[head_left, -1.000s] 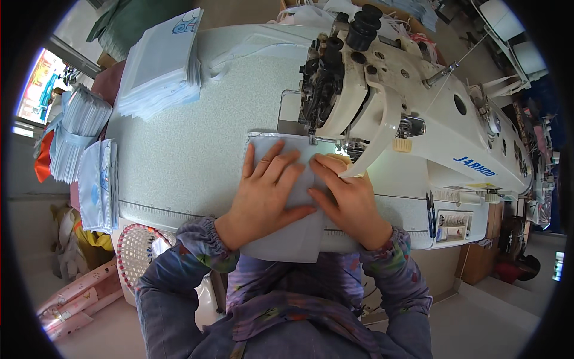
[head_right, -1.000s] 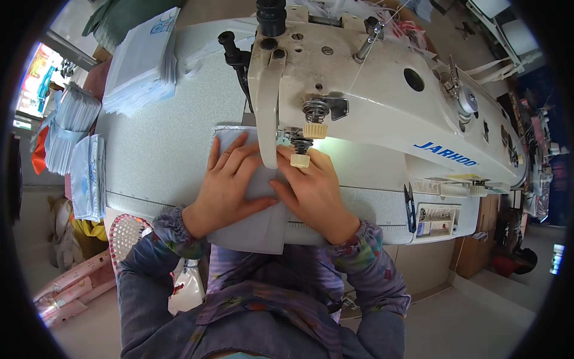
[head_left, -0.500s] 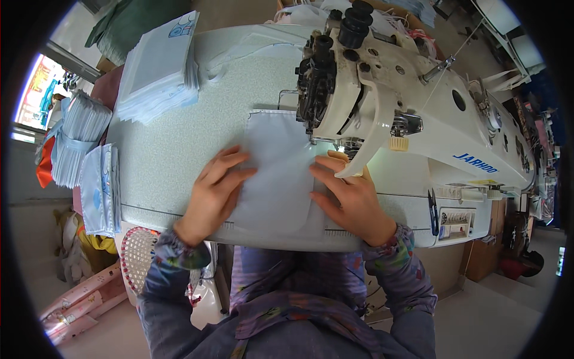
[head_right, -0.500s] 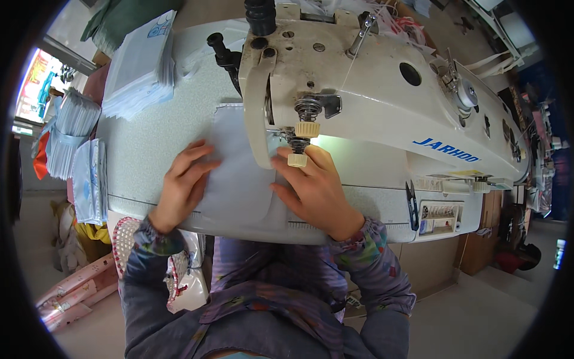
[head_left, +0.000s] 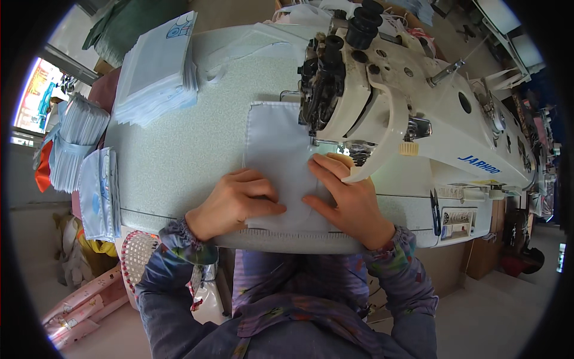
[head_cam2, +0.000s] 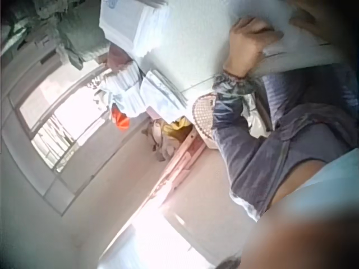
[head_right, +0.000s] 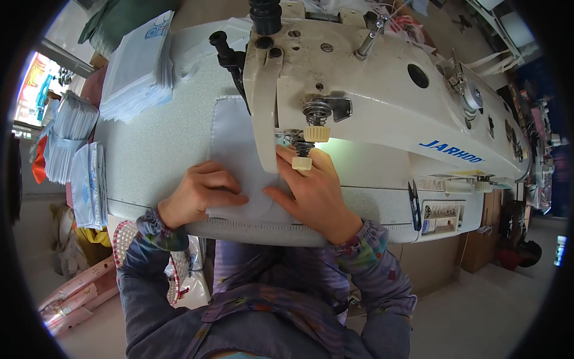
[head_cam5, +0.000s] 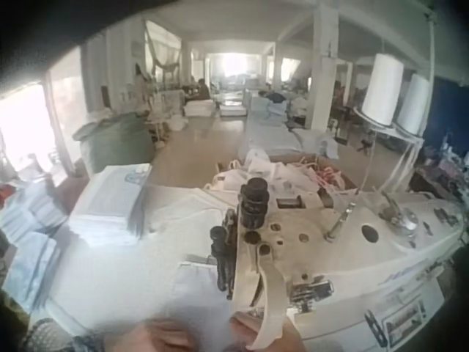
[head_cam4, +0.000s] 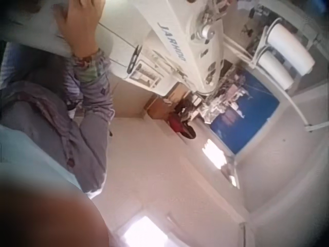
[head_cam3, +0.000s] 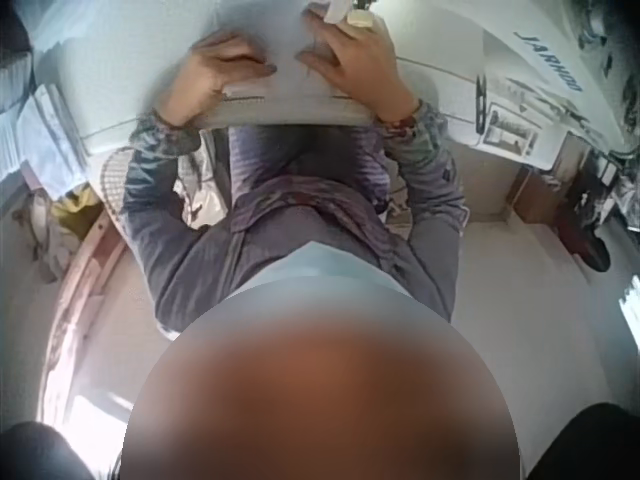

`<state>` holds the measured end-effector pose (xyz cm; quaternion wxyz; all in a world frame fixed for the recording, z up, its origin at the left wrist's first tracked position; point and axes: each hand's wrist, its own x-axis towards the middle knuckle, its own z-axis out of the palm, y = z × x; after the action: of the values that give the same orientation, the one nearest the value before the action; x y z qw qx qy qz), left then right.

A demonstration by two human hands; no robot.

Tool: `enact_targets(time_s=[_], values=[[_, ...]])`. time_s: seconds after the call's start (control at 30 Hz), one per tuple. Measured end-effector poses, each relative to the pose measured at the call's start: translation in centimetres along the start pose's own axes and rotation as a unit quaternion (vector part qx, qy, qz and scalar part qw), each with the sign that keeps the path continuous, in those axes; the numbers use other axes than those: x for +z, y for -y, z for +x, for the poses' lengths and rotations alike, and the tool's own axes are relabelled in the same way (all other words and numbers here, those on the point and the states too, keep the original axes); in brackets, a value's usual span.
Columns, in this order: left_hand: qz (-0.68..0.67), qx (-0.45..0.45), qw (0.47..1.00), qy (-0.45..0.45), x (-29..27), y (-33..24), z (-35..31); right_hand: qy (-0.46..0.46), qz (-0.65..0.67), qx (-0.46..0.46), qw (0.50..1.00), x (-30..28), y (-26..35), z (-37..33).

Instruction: Sewing the edges of fabric pouches using an industrial sewing machine.

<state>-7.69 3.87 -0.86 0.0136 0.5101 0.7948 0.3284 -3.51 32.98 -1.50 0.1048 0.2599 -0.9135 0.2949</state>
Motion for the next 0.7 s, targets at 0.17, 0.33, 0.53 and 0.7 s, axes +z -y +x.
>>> enact_targets(time_s=[0.17, 0.33, 0.53, 0.7], values=[[-0.008, 0.012, 1.000, -0.012, -1.0, 2.3, 1.4, 0.006, -0.007, 0.002, 1.000, 0.0, 0.1, 0.2], [-0.006, 0.012, 1.000, -0.018, -1.0, 4.2, 2.9, 0.005, -0.008, 0.011, 1.000, 0.2, 0.0, 0.0], [0.017, 0.006, 0.999, -0.043, -1.2, 5.1, 4.1, 0.011, -0.017, 0.016, 1.000, 0.4, -0.1, 0.0], [0.068, -0.005, 0.996, -0.052, -0.7, 4.5, 4.6, 0.012, -0.015, 0.020, 1.000, 0.4, -0.2, -0.1]])
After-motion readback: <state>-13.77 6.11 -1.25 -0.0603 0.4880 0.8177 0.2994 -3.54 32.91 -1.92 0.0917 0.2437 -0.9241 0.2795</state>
